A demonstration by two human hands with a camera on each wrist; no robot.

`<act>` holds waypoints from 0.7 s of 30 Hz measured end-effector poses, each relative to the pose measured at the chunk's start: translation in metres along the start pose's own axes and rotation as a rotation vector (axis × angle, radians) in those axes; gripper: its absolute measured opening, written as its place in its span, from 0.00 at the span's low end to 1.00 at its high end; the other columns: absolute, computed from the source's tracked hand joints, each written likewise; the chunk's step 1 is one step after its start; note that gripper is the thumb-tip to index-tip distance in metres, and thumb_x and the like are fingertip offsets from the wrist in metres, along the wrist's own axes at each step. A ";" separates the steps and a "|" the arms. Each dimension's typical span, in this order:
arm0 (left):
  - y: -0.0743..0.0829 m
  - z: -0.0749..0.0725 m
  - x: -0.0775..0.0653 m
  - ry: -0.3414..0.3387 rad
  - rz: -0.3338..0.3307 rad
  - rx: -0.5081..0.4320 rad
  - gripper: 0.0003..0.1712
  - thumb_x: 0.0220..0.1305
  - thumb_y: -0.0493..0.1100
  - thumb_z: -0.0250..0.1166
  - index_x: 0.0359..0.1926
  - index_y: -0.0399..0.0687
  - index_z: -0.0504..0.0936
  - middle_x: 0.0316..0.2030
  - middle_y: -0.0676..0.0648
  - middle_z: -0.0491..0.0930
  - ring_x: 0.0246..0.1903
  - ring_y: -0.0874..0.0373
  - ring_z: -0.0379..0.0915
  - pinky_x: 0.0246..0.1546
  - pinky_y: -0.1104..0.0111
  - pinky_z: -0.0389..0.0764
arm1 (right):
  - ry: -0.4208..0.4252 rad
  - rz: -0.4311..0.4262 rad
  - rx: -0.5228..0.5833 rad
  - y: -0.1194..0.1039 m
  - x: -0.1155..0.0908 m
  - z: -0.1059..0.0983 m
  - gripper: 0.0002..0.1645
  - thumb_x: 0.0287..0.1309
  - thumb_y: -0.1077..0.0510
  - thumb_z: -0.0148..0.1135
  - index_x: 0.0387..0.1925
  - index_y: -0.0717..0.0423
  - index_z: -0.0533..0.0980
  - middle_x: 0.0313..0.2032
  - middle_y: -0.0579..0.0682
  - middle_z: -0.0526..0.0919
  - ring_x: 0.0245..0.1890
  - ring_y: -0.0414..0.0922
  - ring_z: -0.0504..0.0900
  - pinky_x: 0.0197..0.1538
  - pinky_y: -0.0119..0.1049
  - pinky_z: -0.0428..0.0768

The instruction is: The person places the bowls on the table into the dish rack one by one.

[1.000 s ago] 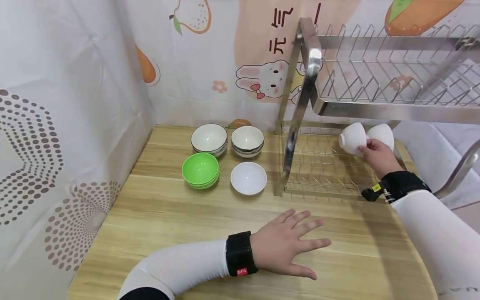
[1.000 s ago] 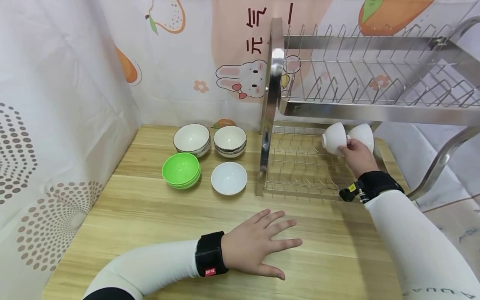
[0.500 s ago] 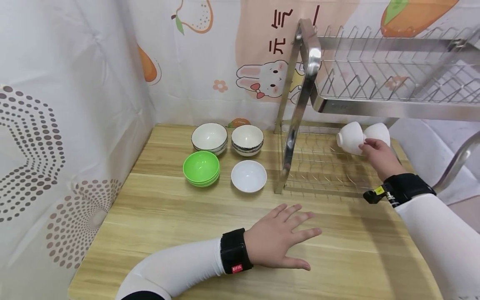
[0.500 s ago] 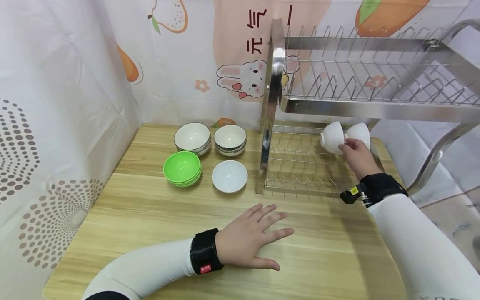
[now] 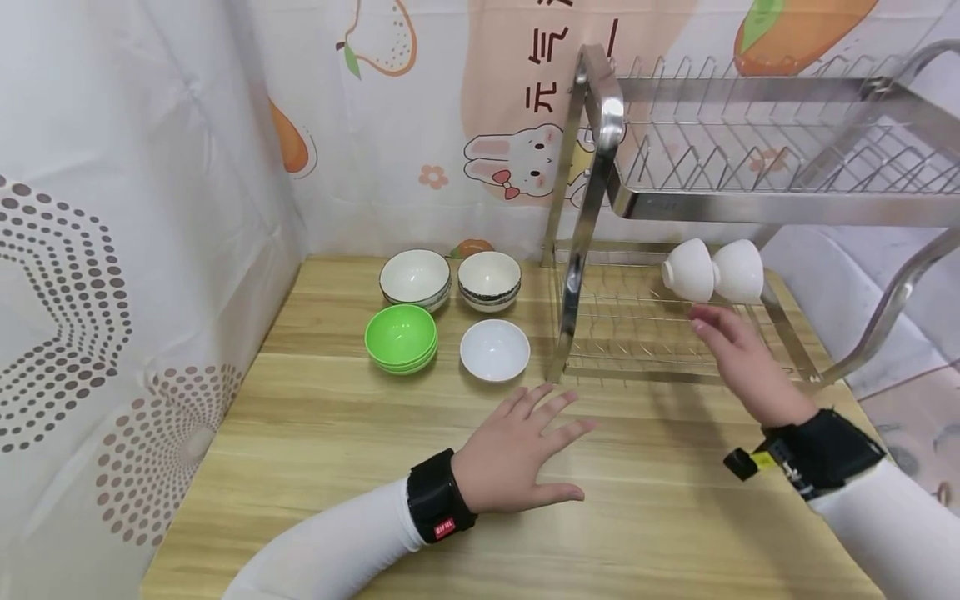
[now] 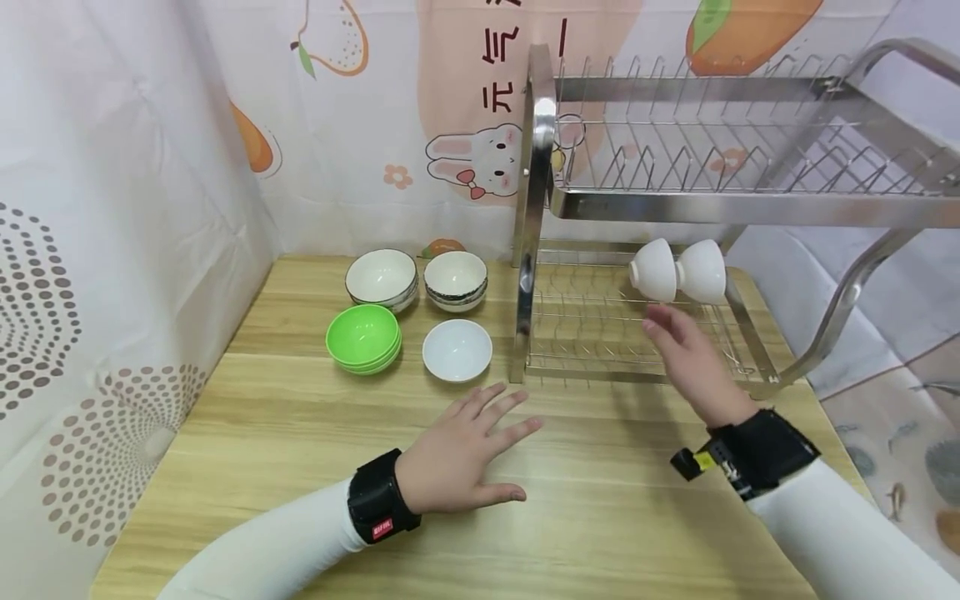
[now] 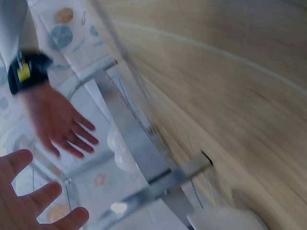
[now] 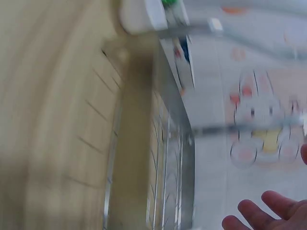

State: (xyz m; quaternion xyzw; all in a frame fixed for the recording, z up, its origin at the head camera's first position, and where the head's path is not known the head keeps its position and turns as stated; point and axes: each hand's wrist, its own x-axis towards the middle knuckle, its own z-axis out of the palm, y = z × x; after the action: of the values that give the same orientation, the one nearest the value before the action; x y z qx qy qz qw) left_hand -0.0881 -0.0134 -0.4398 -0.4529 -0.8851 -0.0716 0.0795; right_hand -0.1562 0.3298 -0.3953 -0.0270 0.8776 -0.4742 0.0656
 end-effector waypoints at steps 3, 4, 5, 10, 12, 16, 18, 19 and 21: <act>-0.006 -0.002 -0.006 0.007 -0.048 -0.026 0.46 0.62 0.79 0.46 0.75 0.66 0.59 0.75 0.48 0.55 0.74 0.44 0.47 0.71 0.49 0.56 | 0.012 -0.122 -0.129 -0.005 -0.022 0.016 0.37 0.77 0.47 0.43 0.74 0.66 0.51 0.70 0.71 0.56 0.67 0.70 0.57 0.61 0.71 0.59; -0.007 -0.002 -0.008 0.007 -0.062 -0.028 0.46 0.62 0.79 0.46 0.76 0.65 0.59 0.75 0.48 0.54 0.74 0.43 0.46 0.71 0.49 0.56 | 0.018 -0.159 -0.179 -0.006 -0.029 0.022 0.37 0.76 0.48 0.47 0.74 0.65 0.52 0.70 0.70 0.57 0.67 0.70 0.57 0.61 0.70 0.59; -0.009 -0.003 -0.010 0.010 -0.075 -0.028 0.47 0.62 0.79 0.47 0.76 0.65 0.58 0.75 0.47 0.54 0.74 0.43 0.46 0.71 0.49 0.55 | 0.030 -0.210 -0.240 -0.007 -0.036 0.027 0.36 0.74 0.50 0.51 0.73 0.64 0.54 0.69 0.70 0.58 0.67 0.70 0.58 0.61 0.70 0.59; -0.015 -0.004 -0.018 0.021 -0.127 -0.014 0.48 0.62 0.79 0.48 0.77 0.65 0.56 0.76 0.46 0.52 0.74 0.43 0.47 0.71 0.48 0.56 | 0.104 -0.445 -0.505 -0.008 -0.066 0.050 0.42 0.61 0.51 0.68 0.70 0.62 0.62 0.68 0.65 0.64 0.67 0.66 0.61 0.68 0.61 0.59; -0.016 -0.005 -0.021 0.024 -0.146 -0.016 0.48 0.62 0.79 0.49 0.77 0.65 0.57 0.76 0.46 0.51 0.73 0.43 0.48 0.71 0.48 0.56 | 0.131 -0.522 -0.573 -0.006 -0.075 0.057 0.45 0.56 0.49 0.71 0.69 0.63 0.64 0.67 0.63 0.66 0.66 0.64 0.63 0.71 0.52 0.58; -0.018 -0.005 -0.026 0.028 -0.176 -0.029 0.48 0.61 0.79 0.50 0.77 0.64 0.57 0.77 0.47 0.48 0.73 0.42 0.50 0.70 0.48 0.58 | 0.154 -0.606 -0.635 -0.001 -0.086 0.065 0.49 0.51 0.44 0.72 0.69 0.62 0.65 0.67 0.60 0.67 0.66 0.62 0.64 0.74 0.41 0.52; -0.019 -0.003 -0.028 0.032 -0.185 -0.038 0.49 0.61 0.79 0.50 0.77 0.64 0.56 0.77 0.47 0.48 0.73 0.42 0.50 0.70 0.47 0.58 | 0.155 -0.614 -0.638 0.001 -0.090 0.067 0.49 0.51 0.42 0.72 0.69 0.60 0.65 0.67 0.60 0.67 0.66 0.62 0.64 0.74 0.40 0.50; -0.020 -0.003 -0.028 0.036 -0.189 -0.042 0.49 0.61 0.78 0.50 0.77 0.64 0.56 0.77 0.47 0.49 0.73 0.41 0.50 0.69 0.47 0.58 | 0.155 -0.612 -0.639 0.002 -0.092 0.067 0.50 0.51 0.42 0.72 0.70 0.59 0.65 0.67 0.60 0.67 0.66 0.62 0.64 0.75 0.40 0.49; -0.022 -0.001 -0.030 0.037 -0.196 -0.045 0.49 0.62 0.78 0.49 0.77 0.64 0.55 0.77 0.47 0.50 0.73 0.41 0.50 0.69 0.47 0.58 | 0.153 -0.603 -0.641 0.002 -0.094 0.068 0.51 0.51 0.42 0.73 0.71 0.58 0.64 0.68 0.60 0.66 0.66 0.61 0.63 0.75 0.41 0.48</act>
State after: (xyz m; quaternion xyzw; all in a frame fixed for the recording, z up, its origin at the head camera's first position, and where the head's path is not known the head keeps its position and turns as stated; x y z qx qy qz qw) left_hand -0.0888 -0.0496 -0.4463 -0.3647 -0.9217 -0.1069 0.0782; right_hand -0.0531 0.2851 -0.4255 -0.2653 0.9354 -0.1769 -0.1526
